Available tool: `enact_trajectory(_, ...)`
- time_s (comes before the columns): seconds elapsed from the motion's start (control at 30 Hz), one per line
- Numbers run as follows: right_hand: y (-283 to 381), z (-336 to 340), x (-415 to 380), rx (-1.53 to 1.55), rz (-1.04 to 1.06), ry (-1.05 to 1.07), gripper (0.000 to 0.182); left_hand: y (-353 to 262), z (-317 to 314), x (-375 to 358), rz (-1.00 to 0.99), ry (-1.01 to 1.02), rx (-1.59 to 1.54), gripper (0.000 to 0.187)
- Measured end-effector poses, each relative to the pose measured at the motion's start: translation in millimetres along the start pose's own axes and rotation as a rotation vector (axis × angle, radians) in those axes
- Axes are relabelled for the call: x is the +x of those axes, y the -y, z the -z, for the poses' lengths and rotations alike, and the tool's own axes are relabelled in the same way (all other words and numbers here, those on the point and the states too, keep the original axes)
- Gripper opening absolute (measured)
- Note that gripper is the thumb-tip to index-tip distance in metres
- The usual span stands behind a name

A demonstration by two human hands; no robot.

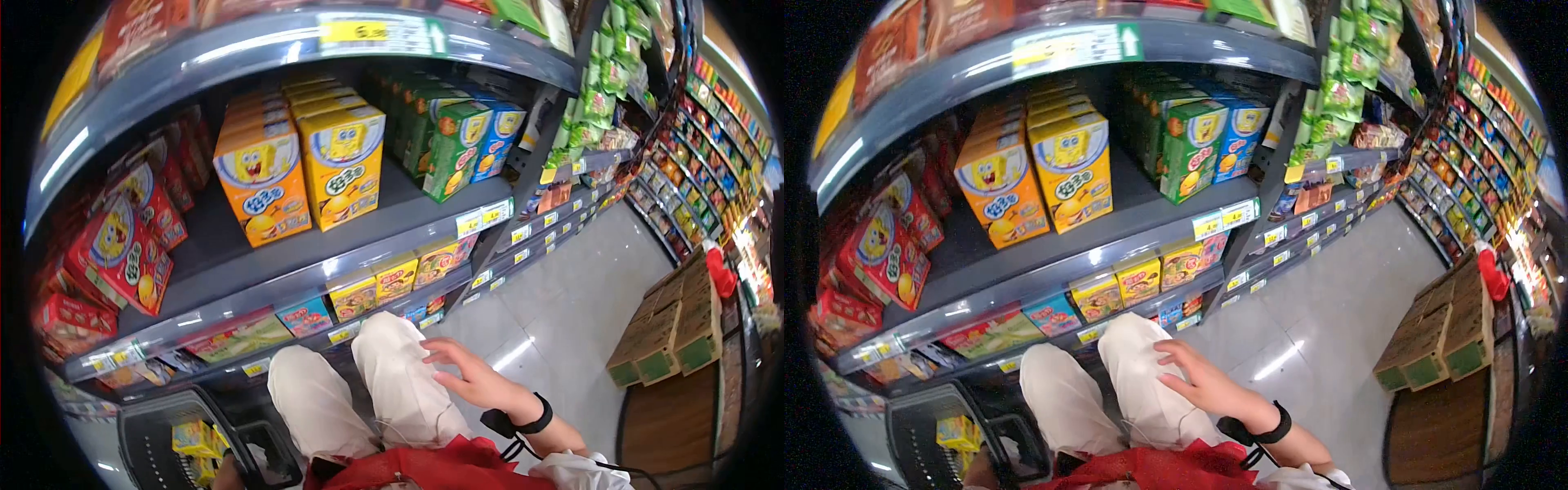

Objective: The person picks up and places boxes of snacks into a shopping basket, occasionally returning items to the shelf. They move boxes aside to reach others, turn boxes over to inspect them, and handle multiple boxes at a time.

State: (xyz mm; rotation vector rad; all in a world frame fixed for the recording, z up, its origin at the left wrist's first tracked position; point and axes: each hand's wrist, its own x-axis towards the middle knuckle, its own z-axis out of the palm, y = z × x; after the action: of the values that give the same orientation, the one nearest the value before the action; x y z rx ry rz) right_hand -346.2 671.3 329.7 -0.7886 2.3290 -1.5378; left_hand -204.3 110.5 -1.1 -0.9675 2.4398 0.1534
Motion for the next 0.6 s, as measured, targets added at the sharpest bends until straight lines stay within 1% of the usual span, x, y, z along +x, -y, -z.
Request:
enact_trajectory(0.17, -11, -4, -21, 0.097, -0.083, -0.097, 0.044, -12, 13, 0, 0.02, 0.028, -0.023, 0.021)
enact_trajectory(0.33, -16, -10, -20, 0.047, -0.086, -0.15, 0.043, -16, 19, 0, 0.059, 0.083, -0.095, 0.022)
enact_trajectory(0.4, -12, -11, -15, 0.026, -0.083, -0.136, 0.043, -11, 21, -6, 0.089, 0.111, -0.153, 0.022)
enact_trajectory(0.5, -8, -7, 6, 0.002, -0.046, -0.078, 0.045, 7, 28, -22, 0.171, 0.168, -0.355, 0.023)
enact_trajectory(0.57, -14, -7, 19, 0.001, 0.004, -0.052, 0.046, 28, 44, -40, 0.222, 0.189, -0.594, 0.023)
enact_trajectory(0.6, -13, -7, 25, -0.014, 0.034, -0.036, 0.046, 44, 53, -49, 0.196, 0.171, -0.682, 0.023)
